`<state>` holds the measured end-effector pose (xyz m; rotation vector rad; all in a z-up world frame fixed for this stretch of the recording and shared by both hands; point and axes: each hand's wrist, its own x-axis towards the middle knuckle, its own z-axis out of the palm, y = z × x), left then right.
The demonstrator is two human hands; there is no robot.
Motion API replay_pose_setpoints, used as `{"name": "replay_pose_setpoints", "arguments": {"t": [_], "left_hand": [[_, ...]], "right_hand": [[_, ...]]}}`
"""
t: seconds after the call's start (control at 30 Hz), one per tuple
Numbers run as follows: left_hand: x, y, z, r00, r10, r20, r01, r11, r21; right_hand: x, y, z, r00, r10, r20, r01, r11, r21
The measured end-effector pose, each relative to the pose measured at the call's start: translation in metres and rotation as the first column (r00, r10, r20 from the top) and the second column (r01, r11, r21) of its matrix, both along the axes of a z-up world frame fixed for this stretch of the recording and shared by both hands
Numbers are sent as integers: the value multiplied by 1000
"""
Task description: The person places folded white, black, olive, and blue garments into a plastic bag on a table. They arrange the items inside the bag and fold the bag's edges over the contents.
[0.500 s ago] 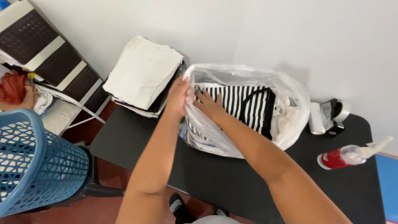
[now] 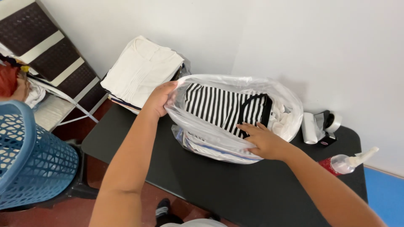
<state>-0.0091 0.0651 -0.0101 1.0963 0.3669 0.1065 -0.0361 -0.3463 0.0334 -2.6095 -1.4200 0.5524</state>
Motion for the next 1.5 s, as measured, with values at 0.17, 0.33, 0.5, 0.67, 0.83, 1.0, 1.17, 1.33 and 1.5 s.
{"name": "replay_pose_setpoints", "arguments": {"t": [0.17, 0.33, 0.5, 0.67, 0.83, 1.0, 1.17, 1.33, 1.5], "left_hand": [[-14, 14, 24, 998, -60, 30, 53, 975, 214], [-12, 70, 9, 991, -128, 26, 99, 867, 489], [-25, 156, -22, 982, 62, 180, -167, 733, 660], [-30, 247, -93, 970, 242, 24, -193, 705, 682], [-23, 272, -130, 979, 172, -105, -120, 915, 386], [-12, 260, -124, 984, 6, -180, 22, 988, 152], [12, 269, -153, 971, 105, -216, -99, 994, 39], [18, 288, -168, 927, 257, -275, -279, 959, -45], [23, 303, -177, 937, 117, -330, -120, 993, 12]], "right_hand": [[-34, 43, 39, 992, -117, 52, 122, 988, -98], [-50, 133, 52, 956, -183, 231, 182, 983, 30], [-78, 263, 30, 984, -175, 36, 95, 680, 727], [-52, 380, -48, 948, -317, 19, 205, 655, 727], [-18, 463, -74, 880, -449, 157, 309, 790, 529], [33, 493, -109, 868, -452, 205, 444, 892, 85], [56, 500, -146, 873, -441, 207, 452, 892, -3], [49, 517, -142, 797, -467, 382, 485, 873, 54], [65, 532, -149, 801, -404, 441, 472, 880, -50]]}}
